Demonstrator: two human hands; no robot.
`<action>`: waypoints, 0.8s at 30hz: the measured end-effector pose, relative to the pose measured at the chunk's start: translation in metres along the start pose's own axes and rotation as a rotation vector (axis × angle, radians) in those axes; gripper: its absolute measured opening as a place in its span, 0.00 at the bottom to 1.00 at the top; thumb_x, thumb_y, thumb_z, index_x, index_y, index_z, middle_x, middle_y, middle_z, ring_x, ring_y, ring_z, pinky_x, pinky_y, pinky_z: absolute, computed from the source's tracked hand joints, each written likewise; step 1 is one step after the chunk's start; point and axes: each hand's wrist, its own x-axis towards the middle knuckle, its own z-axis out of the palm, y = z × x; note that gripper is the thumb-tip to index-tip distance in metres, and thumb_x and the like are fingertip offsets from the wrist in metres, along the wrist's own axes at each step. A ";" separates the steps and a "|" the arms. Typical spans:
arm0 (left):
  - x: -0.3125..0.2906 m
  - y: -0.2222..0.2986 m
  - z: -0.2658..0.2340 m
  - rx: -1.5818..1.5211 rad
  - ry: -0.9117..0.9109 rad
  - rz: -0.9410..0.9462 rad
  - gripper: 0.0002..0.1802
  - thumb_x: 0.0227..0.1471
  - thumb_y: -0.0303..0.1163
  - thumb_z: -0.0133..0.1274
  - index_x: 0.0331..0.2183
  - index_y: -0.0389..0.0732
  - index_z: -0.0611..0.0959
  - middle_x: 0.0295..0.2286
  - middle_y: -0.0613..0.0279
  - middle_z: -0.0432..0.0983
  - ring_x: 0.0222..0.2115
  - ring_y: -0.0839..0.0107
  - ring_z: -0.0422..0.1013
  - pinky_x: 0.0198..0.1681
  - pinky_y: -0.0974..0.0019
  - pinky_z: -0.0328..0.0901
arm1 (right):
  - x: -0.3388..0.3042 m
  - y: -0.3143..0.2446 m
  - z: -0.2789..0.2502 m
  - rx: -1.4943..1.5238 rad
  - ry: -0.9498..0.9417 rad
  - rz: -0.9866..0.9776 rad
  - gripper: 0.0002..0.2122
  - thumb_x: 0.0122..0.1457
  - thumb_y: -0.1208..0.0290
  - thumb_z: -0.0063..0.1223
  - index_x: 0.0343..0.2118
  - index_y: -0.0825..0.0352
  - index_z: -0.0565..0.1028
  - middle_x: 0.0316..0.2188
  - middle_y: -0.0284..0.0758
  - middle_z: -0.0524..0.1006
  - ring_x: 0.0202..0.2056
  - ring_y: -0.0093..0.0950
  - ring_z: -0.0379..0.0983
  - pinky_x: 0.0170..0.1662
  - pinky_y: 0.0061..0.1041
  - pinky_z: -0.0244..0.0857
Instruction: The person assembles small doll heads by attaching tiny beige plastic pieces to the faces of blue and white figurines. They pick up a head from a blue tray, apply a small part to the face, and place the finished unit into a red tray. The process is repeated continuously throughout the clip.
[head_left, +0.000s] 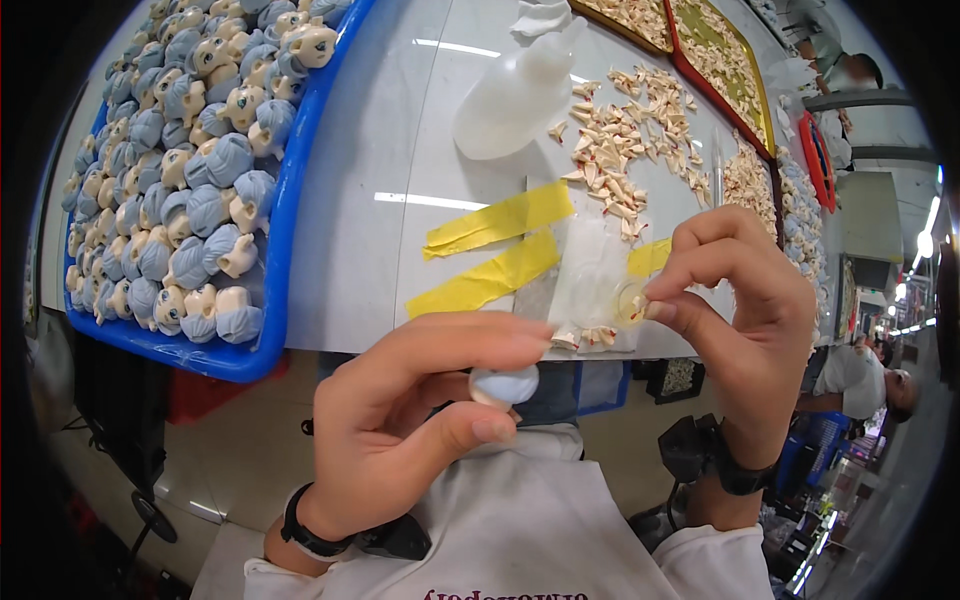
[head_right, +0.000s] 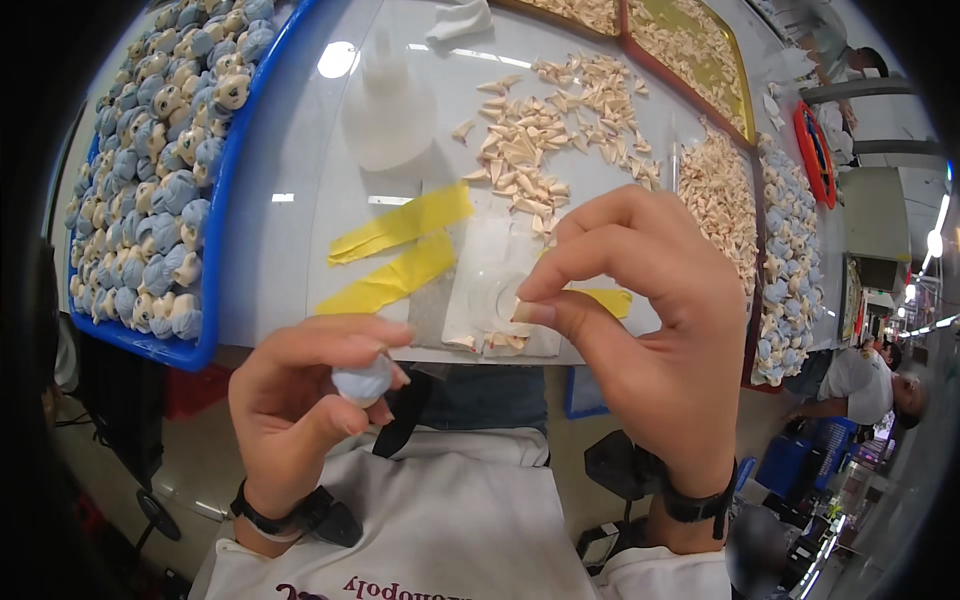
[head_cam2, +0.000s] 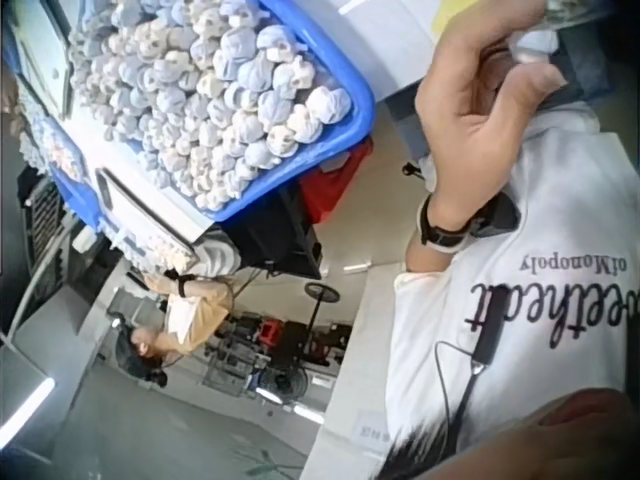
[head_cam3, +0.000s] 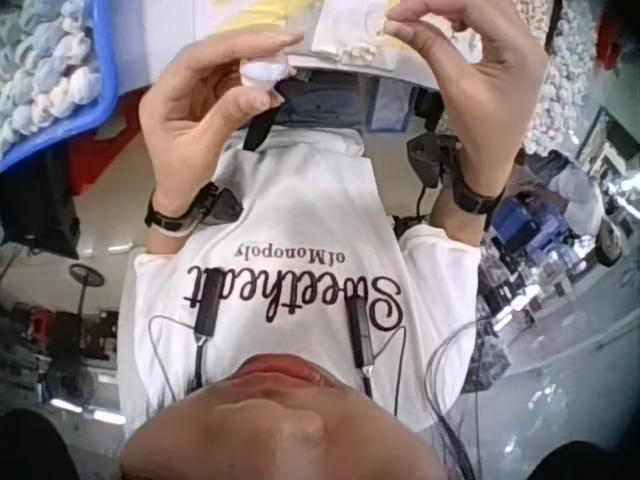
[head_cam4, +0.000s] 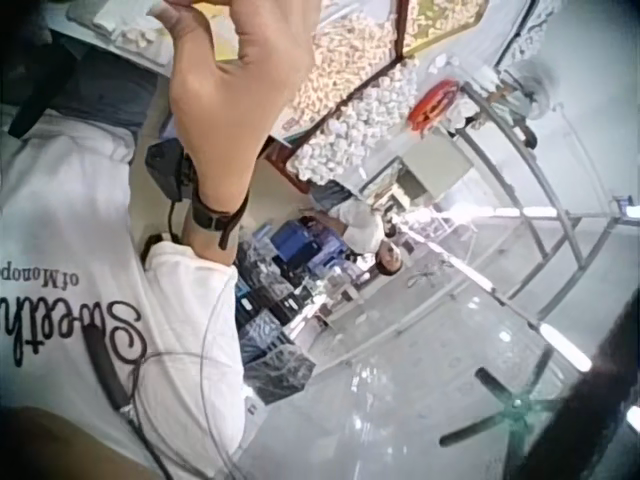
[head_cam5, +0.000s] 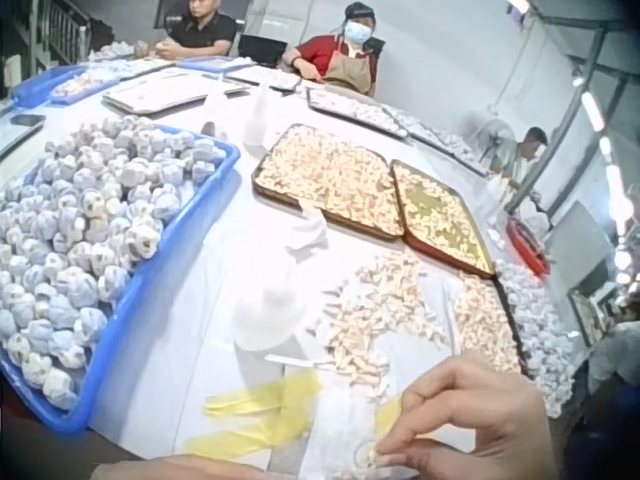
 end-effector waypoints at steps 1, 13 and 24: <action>0.001 0.003 0.000 0.009 -0.011 -0.041 0.19 0.44 0.33 0.59 0.37 0.32 0.73 0.35 0.46 0.70 0.28 0.67 0.72 0.25 0.74 0.68 | 0.001 0.000 0.001 -0.062 0.006 -0.025 0.08 0.33 0.85 0.57 0.20 0.70 0.73 0.24 0.33 0.69 0.29 0.24 0.64 0.35 0.19 0.56; -0.001 -0.002 0.002 0.087 -0.149 0.124 0.20 0.41 0.27 0.60 0.38 0.31 0.74 0.37 0.46 0.68 0.29 0.66 0.71 0.29 0.73 0.68 | -0.017 -0.011 0.003 0.153 0.040 -0.142 0.10 0.35 0.78 0.61 0.21 0.67 0.71 0.23 0.31 0.65 0.26 0.23 0.60 0.30 0.18 0.54; 0.003 0.012 0.008 0.432 -0.330 0.271 0.19 0.37 0.20 0.59 0.36 0.29 0.74 0.39 0.46 0.64 0.33 0.64 0.71 0.34 0.70 0.67 | -0.052 -0.016 0.022 0.494 0.019 -0.140 0.11 0.41 0.75 0.64 0.25 0.63 0.71 0.24 0.33 0.66 0.25 0.20 0.61 0.26 0.14 0.56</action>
